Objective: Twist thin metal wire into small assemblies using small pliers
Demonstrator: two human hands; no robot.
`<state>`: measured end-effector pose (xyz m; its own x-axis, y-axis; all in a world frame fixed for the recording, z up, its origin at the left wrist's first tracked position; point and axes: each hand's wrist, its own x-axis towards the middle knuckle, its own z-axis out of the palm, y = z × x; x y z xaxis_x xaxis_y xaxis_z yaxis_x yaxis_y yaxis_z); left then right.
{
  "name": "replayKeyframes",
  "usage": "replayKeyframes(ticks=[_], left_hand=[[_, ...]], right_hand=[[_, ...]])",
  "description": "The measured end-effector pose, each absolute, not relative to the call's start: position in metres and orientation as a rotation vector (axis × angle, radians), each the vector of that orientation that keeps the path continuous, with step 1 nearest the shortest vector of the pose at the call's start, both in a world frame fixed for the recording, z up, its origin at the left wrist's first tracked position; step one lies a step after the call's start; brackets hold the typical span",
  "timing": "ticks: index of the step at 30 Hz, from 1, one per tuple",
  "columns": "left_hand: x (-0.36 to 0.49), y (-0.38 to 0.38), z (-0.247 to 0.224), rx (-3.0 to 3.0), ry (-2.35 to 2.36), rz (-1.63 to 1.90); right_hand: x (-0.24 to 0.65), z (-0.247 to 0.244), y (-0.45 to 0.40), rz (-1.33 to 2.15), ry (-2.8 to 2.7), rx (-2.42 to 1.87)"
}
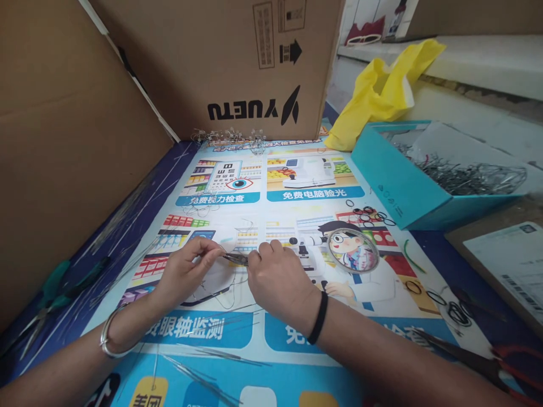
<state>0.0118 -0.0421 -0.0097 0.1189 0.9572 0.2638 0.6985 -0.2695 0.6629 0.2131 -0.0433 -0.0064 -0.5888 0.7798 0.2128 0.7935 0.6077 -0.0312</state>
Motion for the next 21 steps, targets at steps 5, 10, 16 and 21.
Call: replayKeyframes(ticks=[5, 10, 16, 21], left_hand=[[0.0116, -0.0416, -0.0095, 2.042, 1.603, 0.942], [0.0116, -0.0425, -0.0085, 2.048, 1.585, 0.936], [0.0112, -0.0425, -0.0088, 2.034, 1.593, 0.905], [0.0108, -0.0420, -0.0093, 2.016, 1.567, 0.918]], right_hand=[[0.2141, -0.0091, -0.0431, -0.107, -2.641, -1.296], [0.2144, -0.0097, -0.0425, -0.106, -2.654, -1.286], [0.2148, -0.0111, -0.0423, -0.096, -2.650, -1.284], [0.2146, -0.0094, -0.0408, -0.062, -2.639, -1.269]])
